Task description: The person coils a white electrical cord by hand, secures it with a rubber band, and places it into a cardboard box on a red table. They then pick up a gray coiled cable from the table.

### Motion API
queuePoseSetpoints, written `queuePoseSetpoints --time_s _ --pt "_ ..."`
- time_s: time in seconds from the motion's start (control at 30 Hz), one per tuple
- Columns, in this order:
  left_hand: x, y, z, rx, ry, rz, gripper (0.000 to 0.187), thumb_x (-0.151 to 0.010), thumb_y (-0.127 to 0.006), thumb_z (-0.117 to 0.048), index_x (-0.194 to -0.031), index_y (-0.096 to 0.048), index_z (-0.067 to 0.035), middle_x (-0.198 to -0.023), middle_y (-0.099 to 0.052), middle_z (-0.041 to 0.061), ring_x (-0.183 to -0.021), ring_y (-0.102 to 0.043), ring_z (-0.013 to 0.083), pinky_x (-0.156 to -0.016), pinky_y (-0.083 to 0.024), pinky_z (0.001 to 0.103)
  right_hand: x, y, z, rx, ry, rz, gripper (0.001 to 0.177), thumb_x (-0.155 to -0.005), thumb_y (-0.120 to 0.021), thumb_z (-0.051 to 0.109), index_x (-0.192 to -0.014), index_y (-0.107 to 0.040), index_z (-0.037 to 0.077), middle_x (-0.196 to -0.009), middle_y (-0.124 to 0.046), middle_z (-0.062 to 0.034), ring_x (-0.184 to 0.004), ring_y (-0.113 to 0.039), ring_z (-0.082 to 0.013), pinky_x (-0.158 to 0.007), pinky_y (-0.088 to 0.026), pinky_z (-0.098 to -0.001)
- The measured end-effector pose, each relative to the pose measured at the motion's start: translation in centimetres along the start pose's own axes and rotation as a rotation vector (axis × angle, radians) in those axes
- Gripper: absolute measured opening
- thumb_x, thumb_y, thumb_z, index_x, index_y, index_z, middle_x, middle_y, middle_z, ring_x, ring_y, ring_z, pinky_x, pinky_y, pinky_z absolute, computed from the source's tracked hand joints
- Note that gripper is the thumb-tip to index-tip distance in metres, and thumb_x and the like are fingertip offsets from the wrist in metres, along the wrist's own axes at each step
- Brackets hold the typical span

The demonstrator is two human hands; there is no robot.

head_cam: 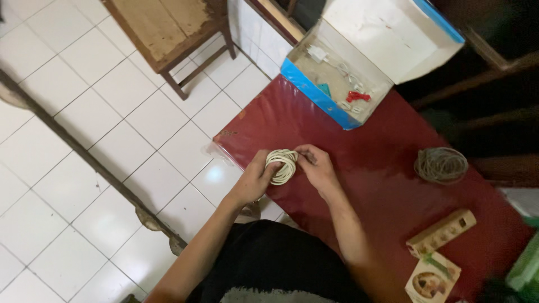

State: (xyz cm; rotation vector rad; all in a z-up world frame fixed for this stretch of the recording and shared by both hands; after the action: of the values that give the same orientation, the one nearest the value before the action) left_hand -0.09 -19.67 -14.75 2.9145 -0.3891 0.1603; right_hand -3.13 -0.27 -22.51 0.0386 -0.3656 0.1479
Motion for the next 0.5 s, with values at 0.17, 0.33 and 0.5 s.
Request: queuePoseSetpoints --time_s 0.17,0.33,0.5 --pt "-0.9 -3.1 -1.6 0.215 -0.028 0.300 0.034 -0.111 -0.048 -0.029 -0.128 -0.057 -0.001 -0.107 -0.067 0.008 -0.100 -0.062 0.0160 -0.089 -0.053 0.034 2.8 2.8 2.5 0.045 0.042 0.036 0.024 -0.094 -0.064 -0.002 -0.117 -0.068 -0.001 -0.109 -0.073 -0.0036 -0.101 -0.067 -0.0116 -0.089 -0.054 -0.0274" --pt "-2.4 -6.0 -2.0 0.259 0.302 0.383 0.037 -0.107 -0.045 -0.031 -0.130 -0.057 -0.005 -0.103 -0.066 0.006 -0.087 -0.058 0.0154 -0.076 -0.051 0.034 5.6 4.2 2.0 -0.125 -0.036 -0.123 0.024 -0.096 -0.062 0.000 -0.119 -0.070 -0.001 -0.110 -0.075 -0.0056 -0.100 -0.068 -0.0133 -0.090 -0.055 -0.0294" --pt "-3.1 -9.6 -2.2 0.314 0.112 0.479 0.037 -0.109 -0.047 -0.030 -0.135 -0.054 -0.004 -0.114 -0.067 0.002 -0.100 -0.062 0.0064 -0.086 -0.052 0.025 9.1 6.4 1.9 -0.064 -0.063 -0.284 0.027 -0.094 -0.063 0.001 -0.120 -0.070 0.001 -0.110 -0.076 -0.0061 -0.099 -0.070 -0.0141 -0.091 -0.058 -0.0312"
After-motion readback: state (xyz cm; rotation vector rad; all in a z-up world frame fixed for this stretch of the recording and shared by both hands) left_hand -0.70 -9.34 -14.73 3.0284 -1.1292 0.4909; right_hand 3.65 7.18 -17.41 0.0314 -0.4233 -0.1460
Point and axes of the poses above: each hand's wrist, its own x-axis away from the middle knuckle, its own y-axis out of the back of the hand, z = x × y, the point moved 6 cm from there along -x, towards the middle knuckle
